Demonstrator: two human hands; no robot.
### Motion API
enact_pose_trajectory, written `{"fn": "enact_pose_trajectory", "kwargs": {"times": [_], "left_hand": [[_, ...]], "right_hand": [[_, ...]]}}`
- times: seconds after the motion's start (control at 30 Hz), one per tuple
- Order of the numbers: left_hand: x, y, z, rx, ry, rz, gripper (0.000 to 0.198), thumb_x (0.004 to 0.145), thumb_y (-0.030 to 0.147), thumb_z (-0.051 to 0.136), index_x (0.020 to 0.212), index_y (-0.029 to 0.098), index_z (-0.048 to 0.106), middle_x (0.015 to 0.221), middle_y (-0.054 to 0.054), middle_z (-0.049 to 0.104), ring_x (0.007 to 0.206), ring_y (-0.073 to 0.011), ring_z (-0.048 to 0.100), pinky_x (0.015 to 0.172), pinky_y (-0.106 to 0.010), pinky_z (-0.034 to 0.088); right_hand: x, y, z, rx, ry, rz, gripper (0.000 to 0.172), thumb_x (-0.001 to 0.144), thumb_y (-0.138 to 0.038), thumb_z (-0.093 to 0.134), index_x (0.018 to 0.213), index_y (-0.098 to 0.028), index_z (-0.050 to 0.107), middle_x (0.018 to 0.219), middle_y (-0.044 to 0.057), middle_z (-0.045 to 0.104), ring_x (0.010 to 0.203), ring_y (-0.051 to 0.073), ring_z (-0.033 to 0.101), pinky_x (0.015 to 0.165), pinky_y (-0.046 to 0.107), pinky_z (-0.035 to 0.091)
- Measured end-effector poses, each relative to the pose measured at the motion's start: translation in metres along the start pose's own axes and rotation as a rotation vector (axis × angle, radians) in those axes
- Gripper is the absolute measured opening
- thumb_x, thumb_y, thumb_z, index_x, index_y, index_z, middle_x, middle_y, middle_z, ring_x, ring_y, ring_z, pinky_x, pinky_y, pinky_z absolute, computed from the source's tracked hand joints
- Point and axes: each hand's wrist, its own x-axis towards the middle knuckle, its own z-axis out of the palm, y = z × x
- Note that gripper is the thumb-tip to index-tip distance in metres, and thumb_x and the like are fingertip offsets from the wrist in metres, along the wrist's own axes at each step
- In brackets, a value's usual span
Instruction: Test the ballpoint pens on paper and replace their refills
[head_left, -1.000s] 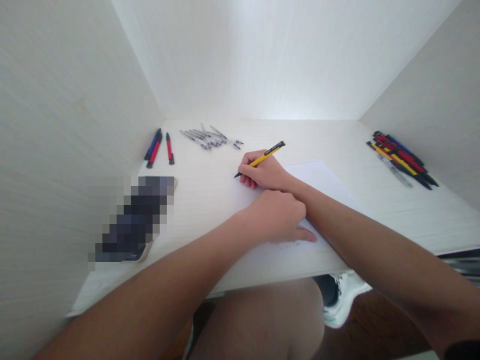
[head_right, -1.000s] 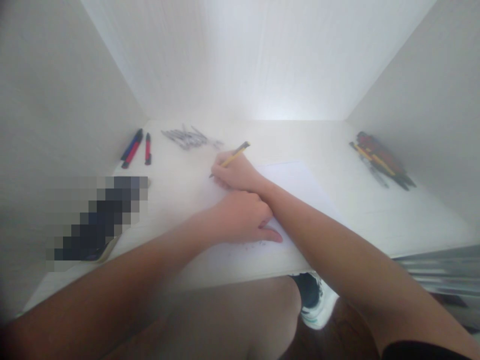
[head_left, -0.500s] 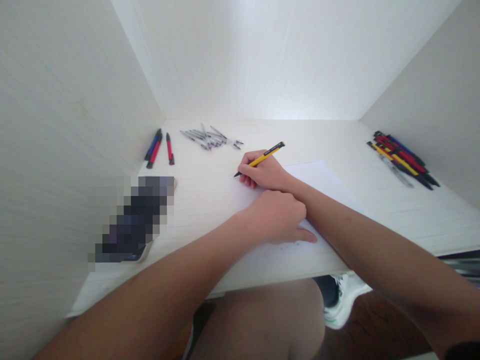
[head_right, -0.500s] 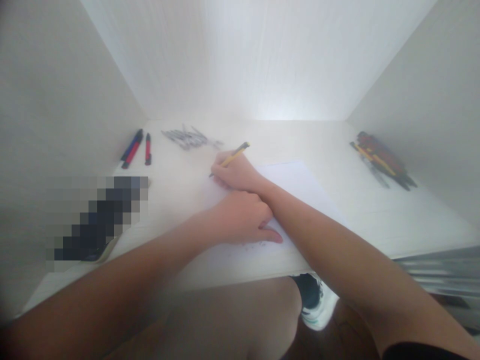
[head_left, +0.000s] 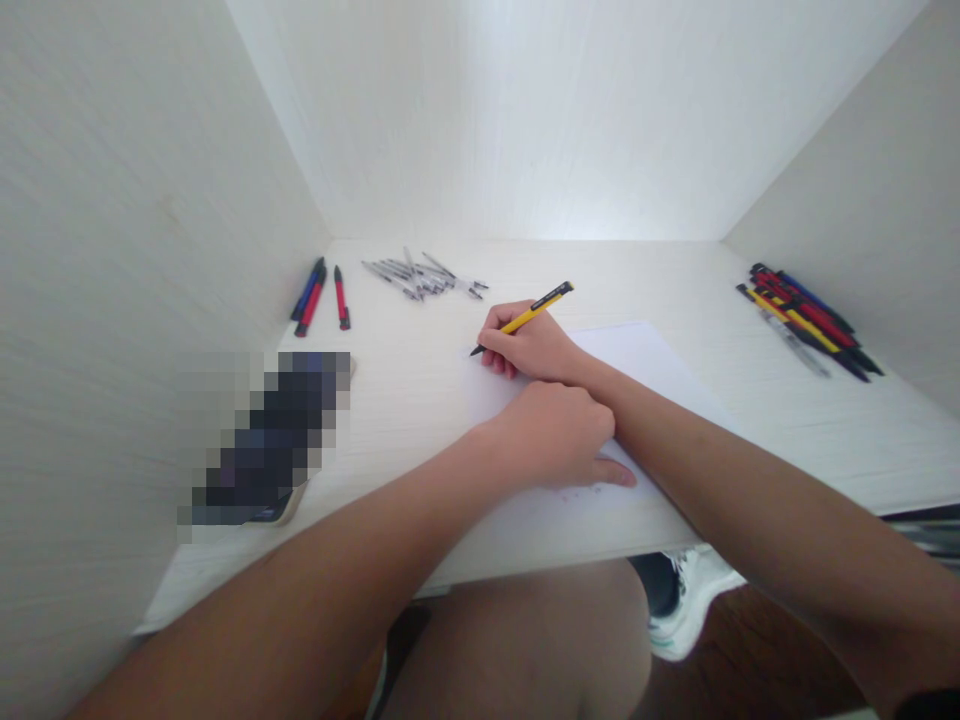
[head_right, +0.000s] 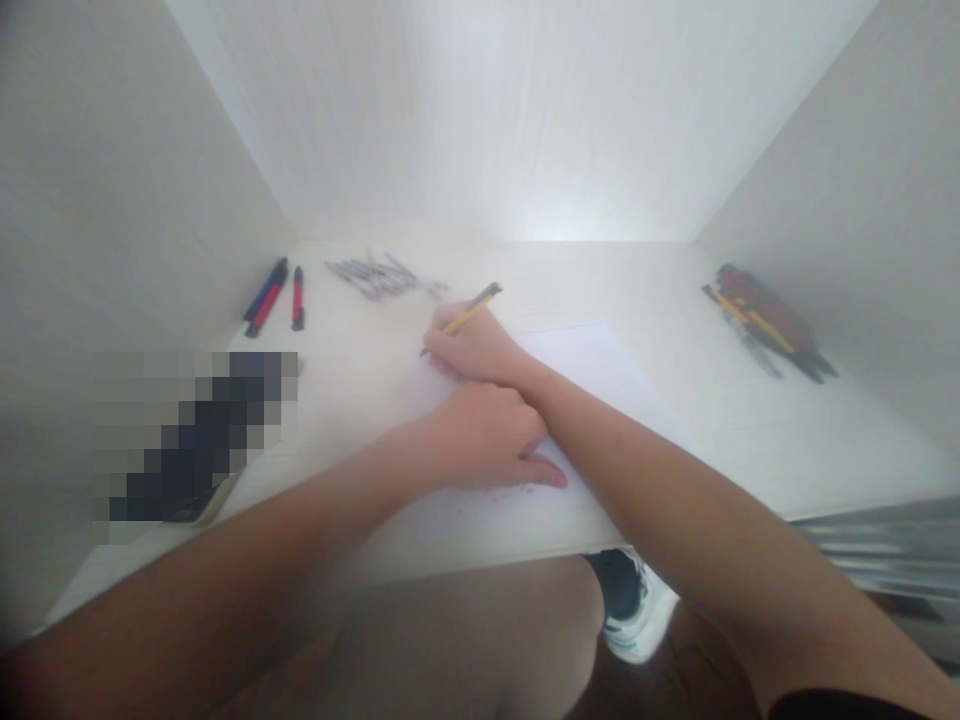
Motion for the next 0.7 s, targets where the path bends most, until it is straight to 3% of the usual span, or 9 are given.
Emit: {"fn": "enact_pose_trajectory", "kwargs": {"times": [0.43, 0.57, 0.7], "left_hand": [[0.001, -0.003, 0.002, -0.027, 0.006, 0.009, 0.053, 0.09, 0.068, 0.064, 0.078, 0.018, 0.074, 0.076, -0.011, 0.072, 0.076, -0.0278, 0.07, 0.066, -0.036, 0.048], [0.001, -0.003, 0.003, -0.052, -0.014, 0.003, 0.051, 0.091, 0.068, 0.063, 0.085, 0.017, 0.074, 0.08, -0.011, 0.072, 0.078, -0.0279, 0.07, 0.065, -0.035, 0.046], [0.001, -0.003, 0.004, -0.063, -0.024, 0.005, 0.052, 0.092, 0.068, 0.062, 0.089, 0.017, 0.072, 0.085, -0.012, 0.072, 0.083, -0.0291, 0.07, 0.067, -0.036, 0.047]], "right_hand": [[0.0, -0.005, -0.002, 0.011, 0.012, 0.042, 0.015, 0.081, -0.018, 0.062, 0.066, -0.018, 0.057, 0.061, 0.004, 0.067, 0.046, 0.011, 0.057, 0.041, 0.02, 0.043], [0.005, -0.001, -0.009, 0.173, 0.089, 0.045, 0.019, 0.081, -0.023, 0.06, 0.063, -0.018, 0.055, 0.053, 0.002, 0.061, 0.041, 0.01, 0.05, 0.039, 0.021, 0.037], [0.01, -0.001, -0.017, 0.314, 0.247, -0.011, 0.033, 0.087, -0.035, 0.056, 0.059, -0.021, 0.047, 0.047, -0.001, 0.045, 0.04, 0.01, 0.04, 0.037, 0.023, 0.03]]}}
